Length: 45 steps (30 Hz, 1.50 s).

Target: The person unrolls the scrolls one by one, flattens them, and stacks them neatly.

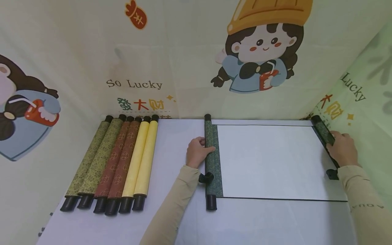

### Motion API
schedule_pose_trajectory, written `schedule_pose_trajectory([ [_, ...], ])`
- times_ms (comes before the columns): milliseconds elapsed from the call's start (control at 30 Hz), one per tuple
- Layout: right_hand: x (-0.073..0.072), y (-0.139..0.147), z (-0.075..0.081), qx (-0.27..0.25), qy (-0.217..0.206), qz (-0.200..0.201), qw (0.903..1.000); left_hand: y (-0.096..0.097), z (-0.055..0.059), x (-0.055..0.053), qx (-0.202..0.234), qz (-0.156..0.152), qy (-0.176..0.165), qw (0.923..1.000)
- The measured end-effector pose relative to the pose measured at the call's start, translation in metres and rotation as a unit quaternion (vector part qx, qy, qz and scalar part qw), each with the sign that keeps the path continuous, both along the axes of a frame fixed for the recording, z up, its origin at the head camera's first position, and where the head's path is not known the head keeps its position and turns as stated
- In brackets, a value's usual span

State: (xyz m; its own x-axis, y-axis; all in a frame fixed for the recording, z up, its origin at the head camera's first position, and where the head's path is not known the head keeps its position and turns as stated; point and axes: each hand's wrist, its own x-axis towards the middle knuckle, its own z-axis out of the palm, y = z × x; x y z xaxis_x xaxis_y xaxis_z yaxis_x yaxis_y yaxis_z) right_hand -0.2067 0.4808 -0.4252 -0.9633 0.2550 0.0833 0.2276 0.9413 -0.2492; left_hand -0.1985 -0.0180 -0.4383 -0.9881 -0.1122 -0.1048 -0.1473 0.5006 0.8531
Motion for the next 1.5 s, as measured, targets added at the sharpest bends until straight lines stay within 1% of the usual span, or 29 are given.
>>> schedule_pose_trajectory([
  [233,0.001,-0.004,0.005,0.002,0.011,0.009,0.9999,-0.002,0.001,0.001,0.002,0.001,-0.001,1.0000],
  [367,0.002,-0.007,0.007,-0.003,0.012,0.015,0.9998,-0.004,0.002,0.001,0.006,0.005,0.008,0.9999],
  [500,0.002,-0.009,0.008,-0.011,0.014,0.012,0.9998,-0.007,0.003,0.001,0.015,0.012,0.023,0.9995],
  [667,0.003,-0.012,0.013,-0.022,0.030,0.017,0.9992,-0.008,0.006,0.002,0.028,0.018,0.029,0.9990],
  [800,0.005,-0.017,0.019,-0.027,0.046,0.038,0.9979,-0.010,0.009,0.003,0.035,0.018,0.033,0.9987],
  [1000,0.008,-0.029,0.027,-0.050,0.066,0.083,0.9931,-0.015,0.010,0.004,0.046,0.013,0.024,0.9986],
  [1233,0.010,-0.050,0.033,-0.063,0.057,0.113,0.9900,-0.023,0.013,0.006,0.036,0.012,0.026,0.9990],
  [1500,0.010,-0.076,0.036,-0.066,0.067,0.150,0.9843,-0.034,0.016,0.009,0.027,0.018,0.035,0.9989],
])
